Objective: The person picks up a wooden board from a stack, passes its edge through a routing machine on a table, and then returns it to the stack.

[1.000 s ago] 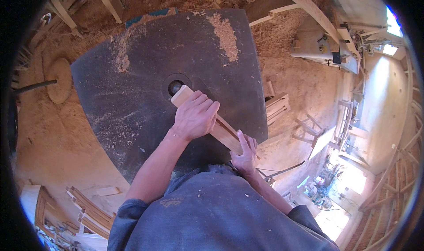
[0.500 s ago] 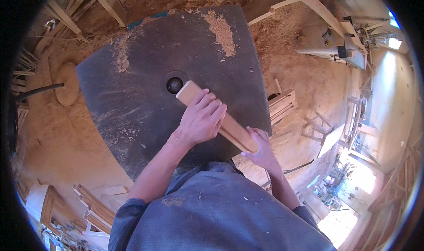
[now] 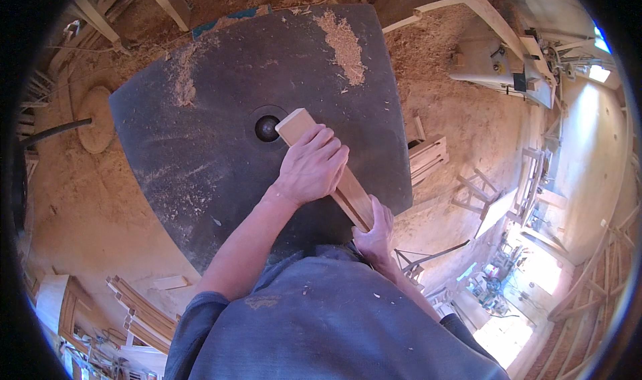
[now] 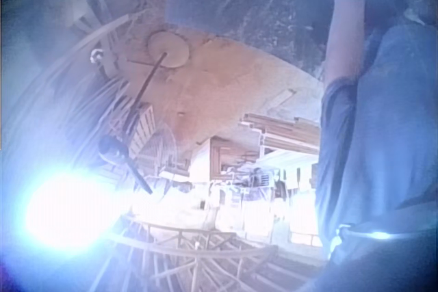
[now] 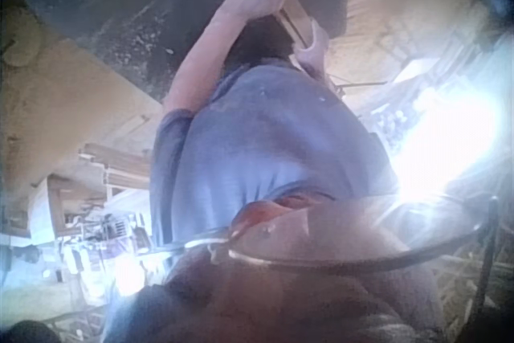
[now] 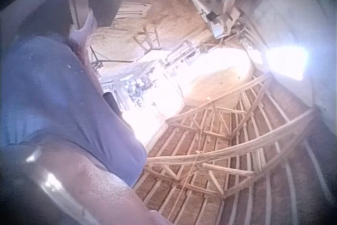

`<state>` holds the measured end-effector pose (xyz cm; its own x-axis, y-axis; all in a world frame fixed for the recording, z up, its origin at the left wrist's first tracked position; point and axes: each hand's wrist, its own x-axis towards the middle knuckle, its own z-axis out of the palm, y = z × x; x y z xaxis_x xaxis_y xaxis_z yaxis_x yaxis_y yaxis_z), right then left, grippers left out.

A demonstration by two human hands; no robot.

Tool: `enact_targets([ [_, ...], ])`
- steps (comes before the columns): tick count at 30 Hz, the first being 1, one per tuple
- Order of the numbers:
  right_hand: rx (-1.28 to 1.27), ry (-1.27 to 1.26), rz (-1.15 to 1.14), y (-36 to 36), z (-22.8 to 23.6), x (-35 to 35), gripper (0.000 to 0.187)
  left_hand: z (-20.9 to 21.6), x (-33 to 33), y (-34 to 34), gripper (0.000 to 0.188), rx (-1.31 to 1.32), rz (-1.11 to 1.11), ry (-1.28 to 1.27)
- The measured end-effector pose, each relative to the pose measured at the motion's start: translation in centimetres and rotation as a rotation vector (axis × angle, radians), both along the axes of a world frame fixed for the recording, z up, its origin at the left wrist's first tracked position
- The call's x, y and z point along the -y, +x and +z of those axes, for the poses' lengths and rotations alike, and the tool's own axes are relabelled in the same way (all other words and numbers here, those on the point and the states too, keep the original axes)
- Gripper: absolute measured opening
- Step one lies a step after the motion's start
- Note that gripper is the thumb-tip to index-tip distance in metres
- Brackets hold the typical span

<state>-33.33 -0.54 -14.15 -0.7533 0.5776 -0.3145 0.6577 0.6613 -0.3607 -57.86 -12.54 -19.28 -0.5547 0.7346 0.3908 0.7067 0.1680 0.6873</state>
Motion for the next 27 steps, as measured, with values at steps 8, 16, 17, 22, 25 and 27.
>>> enact_targets([
  [8,-0.025,0.000,0.086,-0.4,-0.1,-0.6,0.085,-0.3,1.0,0.4,0.016,0.042,0.006,-0.035],
  [16,-0.085,-0.014,0.196,-1.0,0.8,-1.7,0.080,1.3,1.9,1.4,0.024,0.011,0.095,-0.079],
  [17,-0.088,-0.014,0.208,-1.0,1.0,-1.8,0.080,1.4,2.0,1.7,0.025,0.014,0.108,-0.086],
  [22,0.021,-0.083,0.194,-0.4,1.9,-2.9,0.080,2.2,2.6,3.0,0.025,0.028,0.106,-0.077],
  [25,0.156,-0.338,0.090,-0.1,3.6,-4.8,0.085,3.1,2.5,3.0,0.024,0.037,0.012,0.033],
  [27,0.185,-0.568,0.045,-0.1,4.7,-7.1,0.088,3.6,1.1,2.9,0.024,0.032,-0.041,0.104],
])
